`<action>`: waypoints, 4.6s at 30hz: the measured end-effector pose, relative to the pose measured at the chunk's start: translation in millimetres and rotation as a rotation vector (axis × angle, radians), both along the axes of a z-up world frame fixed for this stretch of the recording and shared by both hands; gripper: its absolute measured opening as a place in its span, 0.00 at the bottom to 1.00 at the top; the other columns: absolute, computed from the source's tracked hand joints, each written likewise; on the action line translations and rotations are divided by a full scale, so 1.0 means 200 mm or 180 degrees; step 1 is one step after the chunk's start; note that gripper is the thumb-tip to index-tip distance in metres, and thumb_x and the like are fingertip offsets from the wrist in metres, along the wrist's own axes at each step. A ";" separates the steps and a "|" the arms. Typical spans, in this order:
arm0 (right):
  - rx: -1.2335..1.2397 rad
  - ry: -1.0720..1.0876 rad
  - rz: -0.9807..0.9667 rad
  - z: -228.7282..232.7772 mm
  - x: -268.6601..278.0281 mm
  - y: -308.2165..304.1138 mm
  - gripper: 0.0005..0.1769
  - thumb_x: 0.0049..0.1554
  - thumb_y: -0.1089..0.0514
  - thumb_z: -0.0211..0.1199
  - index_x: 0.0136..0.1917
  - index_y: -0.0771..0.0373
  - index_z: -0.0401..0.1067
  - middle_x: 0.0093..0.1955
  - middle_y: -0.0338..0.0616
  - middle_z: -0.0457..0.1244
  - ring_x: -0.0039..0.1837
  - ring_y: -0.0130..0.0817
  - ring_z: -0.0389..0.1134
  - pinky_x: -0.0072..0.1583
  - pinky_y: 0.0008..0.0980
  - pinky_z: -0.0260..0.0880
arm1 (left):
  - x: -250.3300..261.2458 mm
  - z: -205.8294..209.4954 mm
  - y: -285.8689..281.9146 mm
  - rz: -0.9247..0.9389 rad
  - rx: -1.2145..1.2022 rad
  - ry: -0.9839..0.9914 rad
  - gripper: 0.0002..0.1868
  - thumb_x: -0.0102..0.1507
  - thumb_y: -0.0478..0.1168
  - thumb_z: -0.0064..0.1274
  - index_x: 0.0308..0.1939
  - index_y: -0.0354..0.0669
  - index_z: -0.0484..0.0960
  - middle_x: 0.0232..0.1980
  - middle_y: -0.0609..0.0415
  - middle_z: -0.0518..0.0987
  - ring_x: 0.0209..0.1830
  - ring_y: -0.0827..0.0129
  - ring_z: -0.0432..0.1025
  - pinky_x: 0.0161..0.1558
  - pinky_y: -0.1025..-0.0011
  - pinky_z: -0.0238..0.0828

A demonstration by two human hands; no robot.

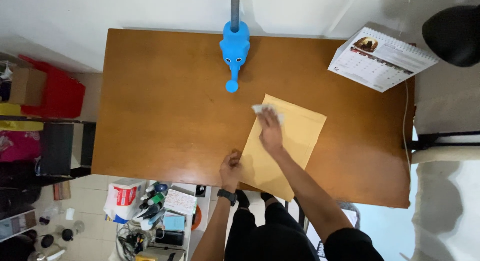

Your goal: The person wipes a blue plastic watering can, a metal ruler, a spiral-bound calendar, and a brown envelope with a cloth on a wooden desk. The person places the ruler into the watering can and sets the calendar and envelope on the desk after cleaning.

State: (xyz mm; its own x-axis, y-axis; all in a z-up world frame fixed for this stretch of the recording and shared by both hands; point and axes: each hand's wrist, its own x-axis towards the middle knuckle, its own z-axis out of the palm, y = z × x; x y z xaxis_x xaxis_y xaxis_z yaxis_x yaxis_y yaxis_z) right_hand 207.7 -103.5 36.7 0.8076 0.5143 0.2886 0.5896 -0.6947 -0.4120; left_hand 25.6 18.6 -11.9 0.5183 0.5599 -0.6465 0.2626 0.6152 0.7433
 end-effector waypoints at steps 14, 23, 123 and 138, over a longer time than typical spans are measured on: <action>0.0190 -0.0080 0.0696 -0.03 -0.96 -0.28 0.28 0.53 0.67 0.54 0.65 0.52 0.73 0.74 0.44 0.61 0.75 0.49 0.61 0.72 0.48 0.60 | -0.18 0.03 0.04 -0.1184 0.1074 0.0317 0.24 0.58 0.21 0.50 0.53 0.47 0.84 0.40 0.48 0.81 0.39 0.70 0.73 0.43 0.77 0.76; 0.0660 0.0324 -0.0616 0.14 -0.09 -0.48 0.38 0.47 0.77 0.52 0.71 0.67 0.67 0.70 0.62 0.62 0.72 0.62 0.62 0.73 0.52 0.59 | -0.21 0.20 0.09 -0.1669 0.1592 0.0765 0.18 0.60 0.29 0.57 0.54 0.42 0.82 0.43 0.43 0.82 0.42 0.60 0.78 0.40 0.64 0.79; 0.0226 -0.0462 -0.0739 0.11 -0.96 -0.33 0.21 0.62 0.65 0.54 0.68 0.63 0.71 0.73 0.59 0.60 0.76 0.60 0.58 0.76 0.51 0.54 | -0.19 0.16 0.12 -0.1583 0.0531 0.0431 0.18 0.62 0.27 0.54 0.57 0.36 0.80 0.42 0.41 0.78 0.33 0.68 0.75 0.33 0.72 0.82; -0.0997 0.0344 -0.0505 0.02 -0.44 -0.36 0.44 0.48 0.64 0.55 0.76 0.36 0.60 0.59 0.40 0.53 0.59 0.46 0.62 0.61 0.47 0.63 | -0.16 0.29 0.09 -0.1464 0.0724 0.0753 0.15 0.61 0.30 0.59 0.53 0.41 0.84 0.42 0.40 0.82 0.33 0.62 0.78 0.33 0.67 0.85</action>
